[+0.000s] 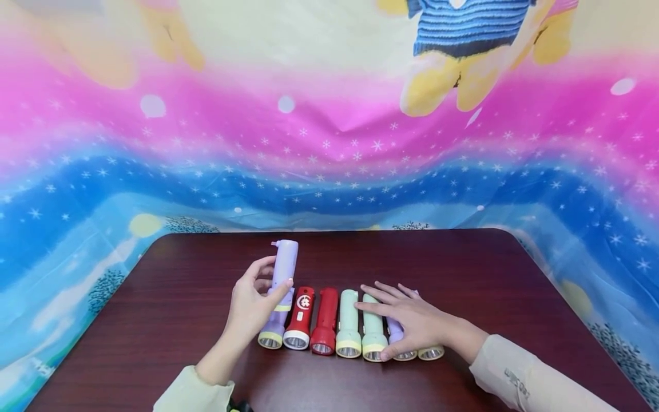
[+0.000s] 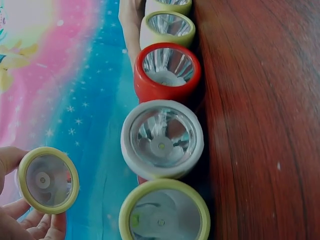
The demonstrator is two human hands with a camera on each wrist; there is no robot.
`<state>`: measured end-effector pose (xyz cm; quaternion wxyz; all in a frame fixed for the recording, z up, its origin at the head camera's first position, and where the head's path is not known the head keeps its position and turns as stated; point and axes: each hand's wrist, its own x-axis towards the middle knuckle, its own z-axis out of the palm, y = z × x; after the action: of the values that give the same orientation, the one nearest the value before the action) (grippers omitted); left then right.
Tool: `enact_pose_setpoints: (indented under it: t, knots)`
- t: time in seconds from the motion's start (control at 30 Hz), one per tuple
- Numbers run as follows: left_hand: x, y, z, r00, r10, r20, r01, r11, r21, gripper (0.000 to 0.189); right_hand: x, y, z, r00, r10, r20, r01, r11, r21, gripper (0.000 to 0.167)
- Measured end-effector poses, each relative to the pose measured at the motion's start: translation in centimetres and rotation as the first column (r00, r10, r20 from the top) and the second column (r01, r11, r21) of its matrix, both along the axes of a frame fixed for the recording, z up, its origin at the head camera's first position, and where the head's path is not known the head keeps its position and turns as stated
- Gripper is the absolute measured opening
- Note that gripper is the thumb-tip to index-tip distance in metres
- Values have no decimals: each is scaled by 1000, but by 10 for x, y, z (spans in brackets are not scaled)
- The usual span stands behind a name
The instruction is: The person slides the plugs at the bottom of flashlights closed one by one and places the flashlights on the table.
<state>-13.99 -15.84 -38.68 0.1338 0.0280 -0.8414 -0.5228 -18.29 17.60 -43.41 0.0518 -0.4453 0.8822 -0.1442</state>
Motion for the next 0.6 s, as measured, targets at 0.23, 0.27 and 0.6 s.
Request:
enact_pose_setpoints:
  t: [0.23,0.27,0.6]
  knots:
    - [-1,8,-1,999,2,-52,0,1000,27,56,1,1,2,1000,-11,10,11,999,-34,94]
    - [-2,9,-1,999,5,-50,-3,1000,31,56,0,1,3,1000,-11,8,11,999,-47,93]
    - [-4,20,-5,993,21,-114,-15,999,51,56,-7,-5,17,1000,1,-3,-2,972,-237,76]
